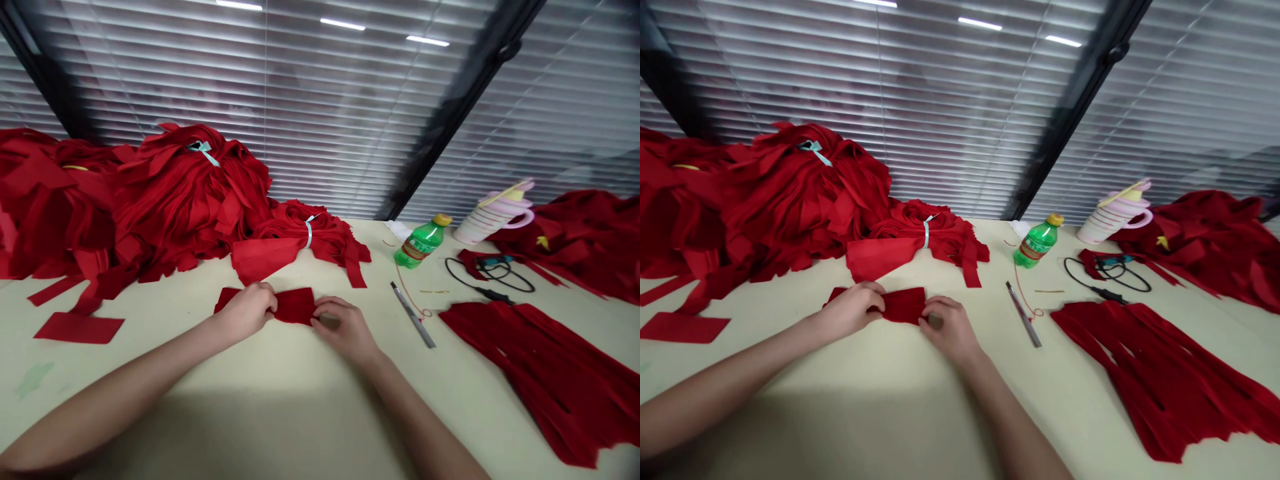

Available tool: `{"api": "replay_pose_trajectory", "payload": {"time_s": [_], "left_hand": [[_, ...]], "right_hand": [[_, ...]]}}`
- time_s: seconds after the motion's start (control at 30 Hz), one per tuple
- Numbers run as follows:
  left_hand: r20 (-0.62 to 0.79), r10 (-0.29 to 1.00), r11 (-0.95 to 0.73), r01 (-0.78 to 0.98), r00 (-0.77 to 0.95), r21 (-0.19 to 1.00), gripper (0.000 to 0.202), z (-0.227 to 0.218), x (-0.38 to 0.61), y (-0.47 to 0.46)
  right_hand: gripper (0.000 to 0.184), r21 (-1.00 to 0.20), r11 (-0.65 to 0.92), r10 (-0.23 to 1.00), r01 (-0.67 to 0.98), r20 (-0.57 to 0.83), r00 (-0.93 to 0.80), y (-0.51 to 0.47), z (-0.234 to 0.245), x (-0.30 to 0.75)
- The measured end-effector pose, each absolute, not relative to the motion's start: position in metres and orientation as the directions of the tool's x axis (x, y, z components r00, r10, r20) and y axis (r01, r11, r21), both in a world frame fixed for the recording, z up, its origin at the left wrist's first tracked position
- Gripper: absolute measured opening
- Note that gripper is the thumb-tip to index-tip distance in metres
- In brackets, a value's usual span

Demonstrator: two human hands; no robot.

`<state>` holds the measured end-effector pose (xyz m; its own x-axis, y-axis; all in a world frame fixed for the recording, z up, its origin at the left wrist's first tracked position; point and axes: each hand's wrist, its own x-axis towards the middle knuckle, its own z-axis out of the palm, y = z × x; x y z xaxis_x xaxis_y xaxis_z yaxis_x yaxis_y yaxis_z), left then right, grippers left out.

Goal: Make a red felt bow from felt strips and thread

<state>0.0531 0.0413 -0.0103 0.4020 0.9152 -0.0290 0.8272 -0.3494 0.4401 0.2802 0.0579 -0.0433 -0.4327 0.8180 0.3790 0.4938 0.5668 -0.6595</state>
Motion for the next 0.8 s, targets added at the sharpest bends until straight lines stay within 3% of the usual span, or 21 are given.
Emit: {"api": "replay_pose_trajectory", "payload": {"time_s": [0.8], "left_hand": [[0.100,0.946,-0.323,0.860,0.309,0.394,0.011,-0.020,0.055,0.033]], "right_hand": [[0.006,-0.642,0.570,0.813,0.513,0.350,-0.466,0.060,-0.047,0.281]]}}
